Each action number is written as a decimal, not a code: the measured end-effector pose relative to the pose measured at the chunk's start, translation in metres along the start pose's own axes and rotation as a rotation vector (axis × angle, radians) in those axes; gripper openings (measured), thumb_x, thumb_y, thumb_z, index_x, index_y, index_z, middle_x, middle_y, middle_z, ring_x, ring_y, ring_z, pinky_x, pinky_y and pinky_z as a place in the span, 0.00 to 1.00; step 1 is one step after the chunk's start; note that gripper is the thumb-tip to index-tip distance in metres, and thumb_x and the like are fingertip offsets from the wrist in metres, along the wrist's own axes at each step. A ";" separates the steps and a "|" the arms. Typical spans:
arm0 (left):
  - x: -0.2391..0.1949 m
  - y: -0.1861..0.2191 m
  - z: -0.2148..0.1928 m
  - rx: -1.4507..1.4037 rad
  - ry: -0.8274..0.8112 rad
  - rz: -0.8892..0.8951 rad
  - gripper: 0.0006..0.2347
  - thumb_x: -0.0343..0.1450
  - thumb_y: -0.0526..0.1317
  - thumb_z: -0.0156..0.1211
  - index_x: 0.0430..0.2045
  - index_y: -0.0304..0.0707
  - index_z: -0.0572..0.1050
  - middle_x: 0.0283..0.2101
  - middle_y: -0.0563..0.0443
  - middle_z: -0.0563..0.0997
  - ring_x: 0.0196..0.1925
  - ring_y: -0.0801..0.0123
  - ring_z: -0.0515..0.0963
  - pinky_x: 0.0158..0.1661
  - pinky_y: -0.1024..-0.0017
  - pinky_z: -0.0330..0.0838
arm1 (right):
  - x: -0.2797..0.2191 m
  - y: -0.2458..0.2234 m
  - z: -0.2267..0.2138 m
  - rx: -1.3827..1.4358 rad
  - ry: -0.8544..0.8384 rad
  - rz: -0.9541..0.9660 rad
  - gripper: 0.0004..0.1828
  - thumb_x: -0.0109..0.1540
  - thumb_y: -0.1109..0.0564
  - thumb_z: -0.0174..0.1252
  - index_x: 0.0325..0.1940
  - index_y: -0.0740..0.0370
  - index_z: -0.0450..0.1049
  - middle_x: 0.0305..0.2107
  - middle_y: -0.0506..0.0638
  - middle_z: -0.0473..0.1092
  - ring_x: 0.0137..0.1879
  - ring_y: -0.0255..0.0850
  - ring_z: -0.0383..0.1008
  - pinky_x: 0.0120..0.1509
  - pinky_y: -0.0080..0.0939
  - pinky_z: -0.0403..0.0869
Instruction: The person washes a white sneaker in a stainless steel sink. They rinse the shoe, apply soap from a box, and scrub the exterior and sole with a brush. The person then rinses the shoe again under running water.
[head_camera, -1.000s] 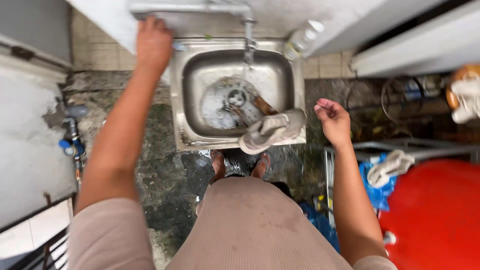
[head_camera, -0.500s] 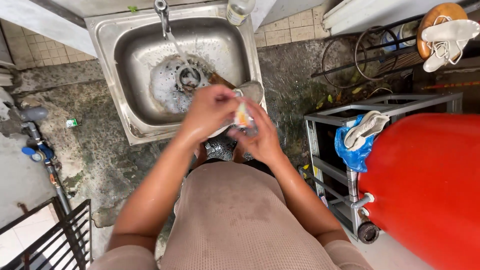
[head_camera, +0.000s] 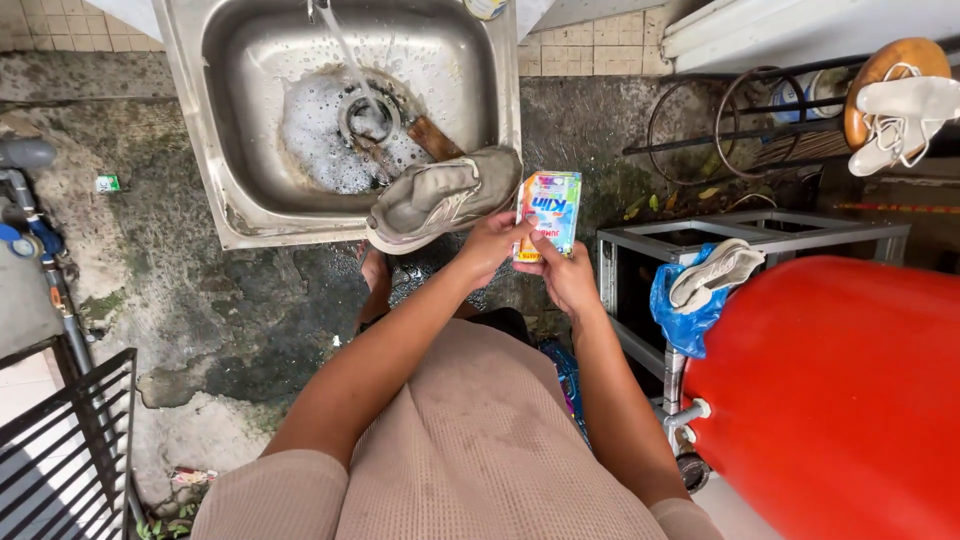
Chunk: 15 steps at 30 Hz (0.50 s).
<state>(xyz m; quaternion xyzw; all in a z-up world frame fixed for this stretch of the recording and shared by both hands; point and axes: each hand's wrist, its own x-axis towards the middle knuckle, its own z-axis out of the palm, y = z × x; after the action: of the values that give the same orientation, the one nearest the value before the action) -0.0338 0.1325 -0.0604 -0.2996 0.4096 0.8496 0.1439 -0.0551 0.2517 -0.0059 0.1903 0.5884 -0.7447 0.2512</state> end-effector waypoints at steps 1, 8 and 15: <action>0.001 0.003 0.001 -0.003 0.003 0.002 0.20 0.71 0.47 0.71 0.48 0.29 0.79 0.42 0.39 0.83 0.42 0.60 0.84 0.42 0.67 0.81 | 0.001 -0.006 0.003 -0.003 -0.003 0.001 0.15 0.64 0.61 0.64 0.46 0.78 0.73 0.39 0.74 0.75 0.39 0.63 0.81 0.38 0.64 0.83; 0.015 -0.002 -0.001 -0.130 0.112 -0.041 0.13 0.67 0.46 0.74 0.37 0.39 0.83 0.29 0.54 0.85 0.26 0.78 0.83 0.25 0.84 0.77 | 0.005 -0.019 0.013 -0.078 -0.082 0.103 0.17 0.63 0.62 0.64 0.49 0.81 0.72 0.41 0.74 0.75 0.42 0.63 0.80 0.39 0.61 0.83; 0.011 0.011 0.013 -0.190 0.235 -0.076 0.13 0.65 0.47 0.75 0.30 0.36 0.82 0.23 0.51 0.83 0.21 0.74 0.82 0.21 0.80 0.76 | 0.012 -0.008 0.008 -0.087 -0.041 0.127 0.20 0.63 0.62 0.65 0.50 0.83 0.69 0.42 0.76 0.74 0.42 0.66 0.79 0.40 0.63 0.82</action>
<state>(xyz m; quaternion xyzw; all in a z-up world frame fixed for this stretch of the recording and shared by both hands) -0.0524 0.1359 -0.0546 -0.4245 0.3298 0.8375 0.0980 -0.0691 0.2435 -0.0051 0.2008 0.6015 -0.7049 0.3178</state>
